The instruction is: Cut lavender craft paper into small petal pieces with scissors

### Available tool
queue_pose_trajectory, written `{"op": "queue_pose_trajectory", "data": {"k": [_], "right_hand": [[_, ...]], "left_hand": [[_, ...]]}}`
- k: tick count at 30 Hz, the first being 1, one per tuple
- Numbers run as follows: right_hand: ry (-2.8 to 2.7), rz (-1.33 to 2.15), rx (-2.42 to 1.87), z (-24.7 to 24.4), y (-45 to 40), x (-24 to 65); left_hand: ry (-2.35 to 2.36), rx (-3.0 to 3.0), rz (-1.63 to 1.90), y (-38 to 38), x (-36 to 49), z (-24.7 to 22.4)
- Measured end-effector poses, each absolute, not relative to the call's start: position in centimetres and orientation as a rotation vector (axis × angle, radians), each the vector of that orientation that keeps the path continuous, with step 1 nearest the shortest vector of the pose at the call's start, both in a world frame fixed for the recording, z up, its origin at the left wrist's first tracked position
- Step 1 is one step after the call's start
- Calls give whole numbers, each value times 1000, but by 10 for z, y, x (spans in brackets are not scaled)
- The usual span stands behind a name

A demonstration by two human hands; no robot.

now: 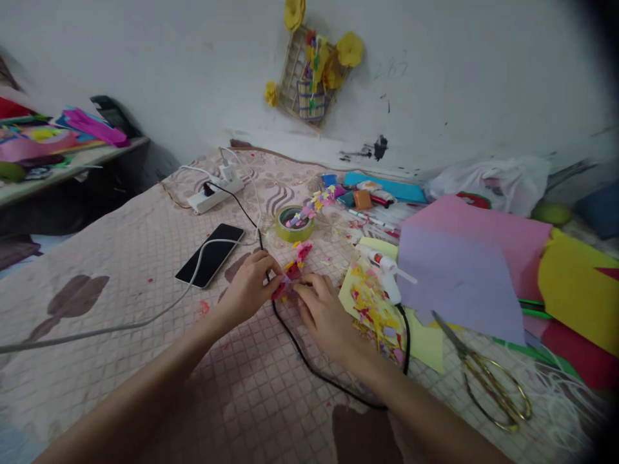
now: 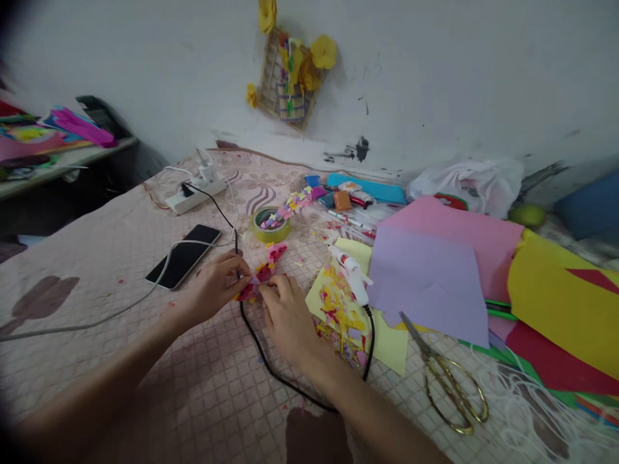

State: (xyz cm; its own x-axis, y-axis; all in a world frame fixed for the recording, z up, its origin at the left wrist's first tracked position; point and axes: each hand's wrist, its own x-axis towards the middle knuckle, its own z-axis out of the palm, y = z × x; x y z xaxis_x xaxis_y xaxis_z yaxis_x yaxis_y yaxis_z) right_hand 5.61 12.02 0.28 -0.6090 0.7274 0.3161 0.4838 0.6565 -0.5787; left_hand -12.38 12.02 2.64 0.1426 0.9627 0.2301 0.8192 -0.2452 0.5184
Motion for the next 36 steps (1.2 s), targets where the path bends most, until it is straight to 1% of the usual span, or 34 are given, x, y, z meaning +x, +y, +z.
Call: {"op": "queue_pose_trajectory", "data": {"k": [18, 36], "right_hand": [[-2362, 557, -926, 1, 119, 55], [-2418, 559, -883, 1, 117, 53]], "left_hand": [[1725, 2150, 785, 118, -120, 18], [1811, 2126, 769, 119, -120, 11]]}}
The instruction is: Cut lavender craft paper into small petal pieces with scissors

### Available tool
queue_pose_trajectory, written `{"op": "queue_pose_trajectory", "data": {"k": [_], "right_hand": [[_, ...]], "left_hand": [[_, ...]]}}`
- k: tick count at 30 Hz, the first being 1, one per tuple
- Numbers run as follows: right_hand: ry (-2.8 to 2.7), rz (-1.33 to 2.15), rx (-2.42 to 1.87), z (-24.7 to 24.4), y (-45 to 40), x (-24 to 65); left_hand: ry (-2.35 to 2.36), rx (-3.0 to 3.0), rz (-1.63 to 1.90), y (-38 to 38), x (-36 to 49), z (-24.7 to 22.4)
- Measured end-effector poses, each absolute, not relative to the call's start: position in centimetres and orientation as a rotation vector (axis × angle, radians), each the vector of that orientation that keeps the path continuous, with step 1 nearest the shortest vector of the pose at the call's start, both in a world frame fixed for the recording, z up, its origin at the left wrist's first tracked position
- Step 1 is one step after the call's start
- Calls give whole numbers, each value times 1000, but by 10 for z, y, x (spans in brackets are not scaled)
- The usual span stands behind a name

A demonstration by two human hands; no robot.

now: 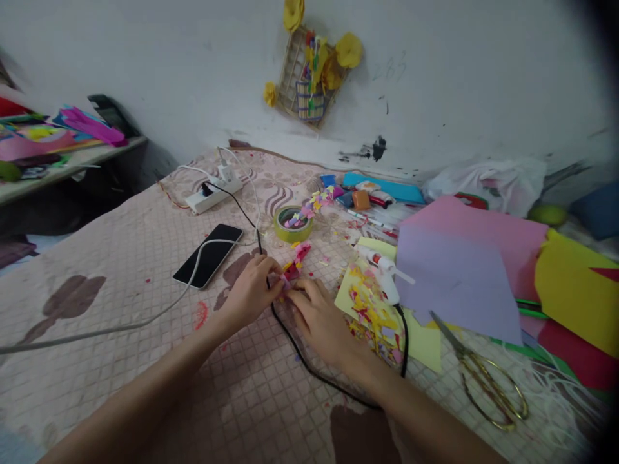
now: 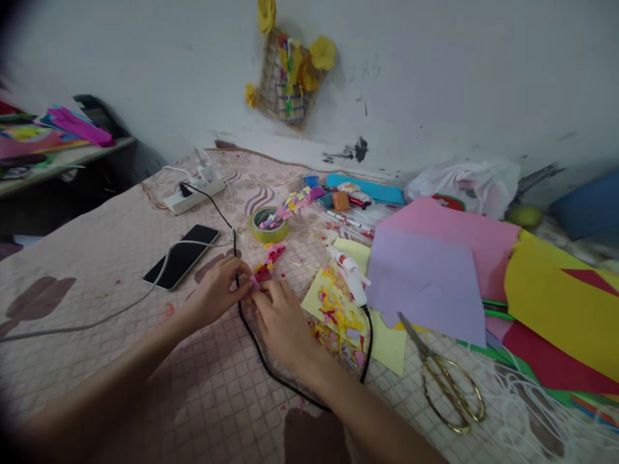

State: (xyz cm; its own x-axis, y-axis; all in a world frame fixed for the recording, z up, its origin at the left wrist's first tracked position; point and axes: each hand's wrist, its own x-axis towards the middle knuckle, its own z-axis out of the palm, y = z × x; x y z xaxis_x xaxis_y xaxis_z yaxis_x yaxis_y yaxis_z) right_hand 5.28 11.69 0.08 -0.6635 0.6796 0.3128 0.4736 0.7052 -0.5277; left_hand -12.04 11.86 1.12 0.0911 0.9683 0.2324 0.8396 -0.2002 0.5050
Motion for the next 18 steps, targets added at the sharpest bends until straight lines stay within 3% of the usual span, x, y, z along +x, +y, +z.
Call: {"op": "queue_pose_trajectory", "data": {"k": [18], "right_hand": [[-2117, 565, -940, 21, 114, 101]], "left_hand": [[1840, 2085, 861, 113, -130, 23]]}}
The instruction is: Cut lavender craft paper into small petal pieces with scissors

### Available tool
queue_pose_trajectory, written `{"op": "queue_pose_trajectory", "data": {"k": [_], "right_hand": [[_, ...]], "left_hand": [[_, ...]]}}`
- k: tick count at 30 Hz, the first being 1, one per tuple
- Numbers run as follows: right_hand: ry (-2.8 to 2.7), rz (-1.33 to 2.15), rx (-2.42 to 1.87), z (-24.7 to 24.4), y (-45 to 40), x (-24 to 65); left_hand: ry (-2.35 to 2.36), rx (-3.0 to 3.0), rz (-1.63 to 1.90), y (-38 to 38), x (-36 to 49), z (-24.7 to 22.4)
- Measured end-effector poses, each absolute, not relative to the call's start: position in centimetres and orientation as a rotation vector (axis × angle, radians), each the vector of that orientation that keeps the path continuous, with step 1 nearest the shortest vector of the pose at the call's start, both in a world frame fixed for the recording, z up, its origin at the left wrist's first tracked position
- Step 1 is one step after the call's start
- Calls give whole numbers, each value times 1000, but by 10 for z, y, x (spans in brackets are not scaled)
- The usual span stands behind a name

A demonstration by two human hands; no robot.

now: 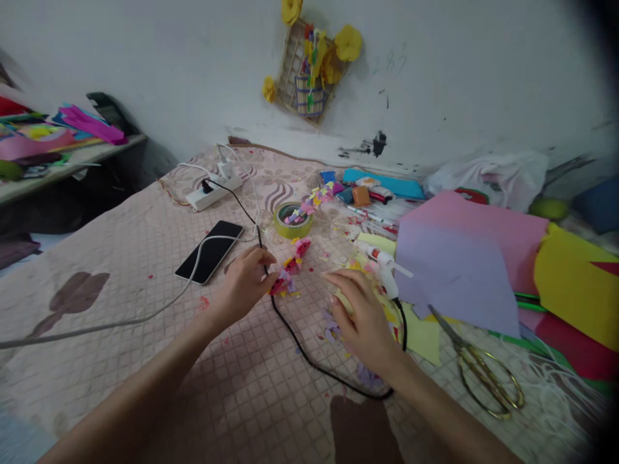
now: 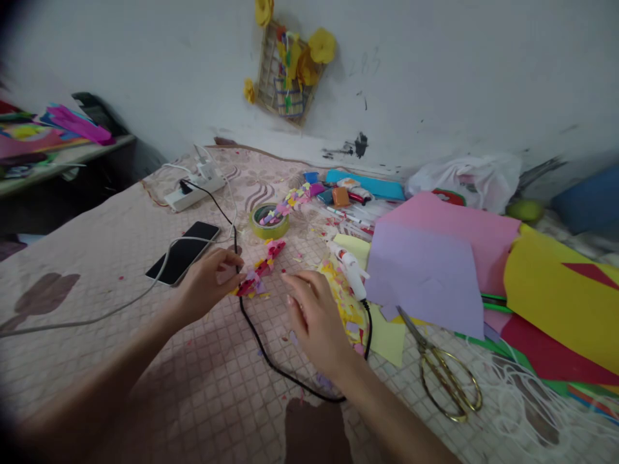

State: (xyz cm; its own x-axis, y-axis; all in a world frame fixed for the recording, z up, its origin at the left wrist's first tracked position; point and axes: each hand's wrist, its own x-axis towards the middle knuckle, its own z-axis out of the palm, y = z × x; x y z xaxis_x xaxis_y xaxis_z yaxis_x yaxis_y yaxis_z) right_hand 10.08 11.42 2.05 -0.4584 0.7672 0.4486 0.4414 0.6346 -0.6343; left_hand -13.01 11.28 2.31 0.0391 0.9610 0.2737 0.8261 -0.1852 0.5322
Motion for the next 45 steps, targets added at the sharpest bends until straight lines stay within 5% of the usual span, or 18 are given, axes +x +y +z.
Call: {"op": "queue_pose_trajectory", "data": {"k": [9, 14, 22, 45], "right_hand": [[-2047, 476, -1057, 12, 94, 141], [-2016, 487, -1094, 6, 86, 149], [-1996, 544, -1085, 4, 82, 150], [-1972, 647, -1070, 0, 79, 149]], "left_hand": [[1863, 2128, 1085, 73, -98, 34], [1436, 2243, 760, 54, -61, 19], [1377, 2347, 487, 65, -47, 12], [1324, 2027, 632, 69, -47, 15]]}}
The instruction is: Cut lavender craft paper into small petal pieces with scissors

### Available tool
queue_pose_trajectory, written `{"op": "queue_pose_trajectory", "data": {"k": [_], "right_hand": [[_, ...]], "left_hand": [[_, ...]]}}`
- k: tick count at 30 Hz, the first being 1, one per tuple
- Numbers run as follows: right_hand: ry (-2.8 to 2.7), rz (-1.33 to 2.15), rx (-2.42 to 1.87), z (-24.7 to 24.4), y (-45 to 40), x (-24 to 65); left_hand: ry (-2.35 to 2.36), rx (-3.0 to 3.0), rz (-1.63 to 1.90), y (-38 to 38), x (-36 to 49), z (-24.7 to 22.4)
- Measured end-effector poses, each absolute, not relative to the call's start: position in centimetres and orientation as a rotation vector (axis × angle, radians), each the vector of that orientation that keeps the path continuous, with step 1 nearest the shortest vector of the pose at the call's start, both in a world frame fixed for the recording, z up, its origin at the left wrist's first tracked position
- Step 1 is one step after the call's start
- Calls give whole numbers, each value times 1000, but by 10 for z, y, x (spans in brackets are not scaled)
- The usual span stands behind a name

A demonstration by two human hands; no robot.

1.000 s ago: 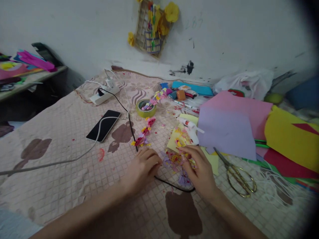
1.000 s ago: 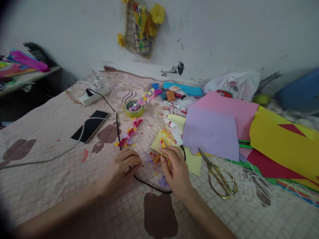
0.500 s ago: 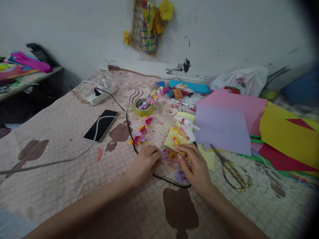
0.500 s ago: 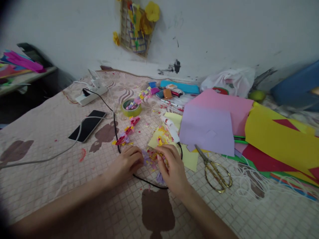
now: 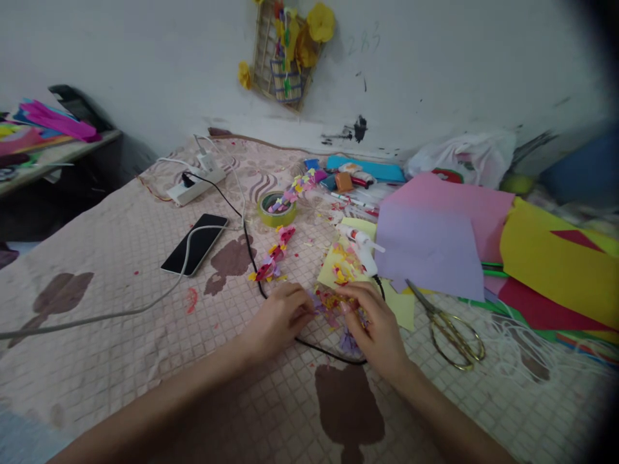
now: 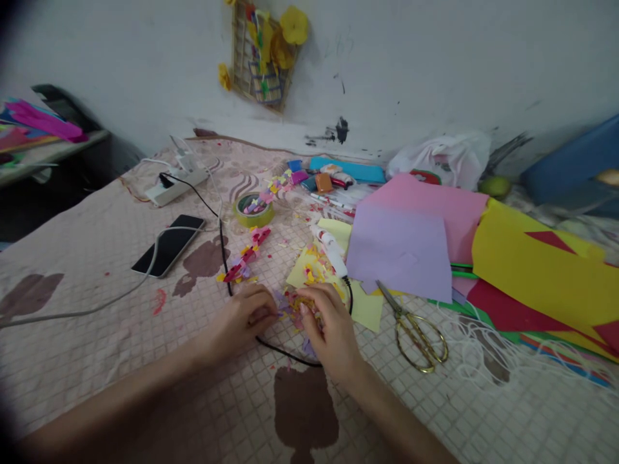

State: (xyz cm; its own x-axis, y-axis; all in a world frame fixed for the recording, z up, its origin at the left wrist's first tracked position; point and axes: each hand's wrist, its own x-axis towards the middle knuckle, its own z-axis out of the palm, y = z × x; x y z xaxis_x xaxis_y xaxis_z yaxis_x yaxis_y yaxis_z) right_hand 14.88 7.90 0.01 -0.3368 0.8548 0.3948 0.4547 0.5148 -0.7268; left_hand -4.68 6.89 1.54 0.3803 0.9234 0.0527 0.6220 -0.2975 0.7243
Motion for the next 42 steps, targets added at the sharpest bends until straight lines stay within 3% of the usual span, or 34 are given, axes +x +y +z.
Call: {"op": "queue_pose_trajectory", "data": {"k": [6, 14, 19, 25, 29, 36, 42], "right_hand": [[-1836, 925, -1079, 7, 79, 147], [-1732, 1374, -960, 18, 77, 137], [-1751, 1229, -1009, 19, 80, 141], [-1746, 396, -1440, 7, 122, 179], [-1995, 185, -1458, -2, 163, 181], [-2031, 241, -1433, -7, 184, 164], [-1827, 594, -1317, 12, 159, 170]], "left_hand": [[1126, 1320, 822, 77, -48, 22], [994, 1012, 797, 78, -39, 24], [1038, 1064, 848, 78, -40, 29], [1212, 1122, 1045, 84, -59, 32], [1178, 947, 1028, 90, -62, 32], [1009, 696, 1052, 98, -61, 35], [936, 666, 1075, 103, -63, 34]]}}
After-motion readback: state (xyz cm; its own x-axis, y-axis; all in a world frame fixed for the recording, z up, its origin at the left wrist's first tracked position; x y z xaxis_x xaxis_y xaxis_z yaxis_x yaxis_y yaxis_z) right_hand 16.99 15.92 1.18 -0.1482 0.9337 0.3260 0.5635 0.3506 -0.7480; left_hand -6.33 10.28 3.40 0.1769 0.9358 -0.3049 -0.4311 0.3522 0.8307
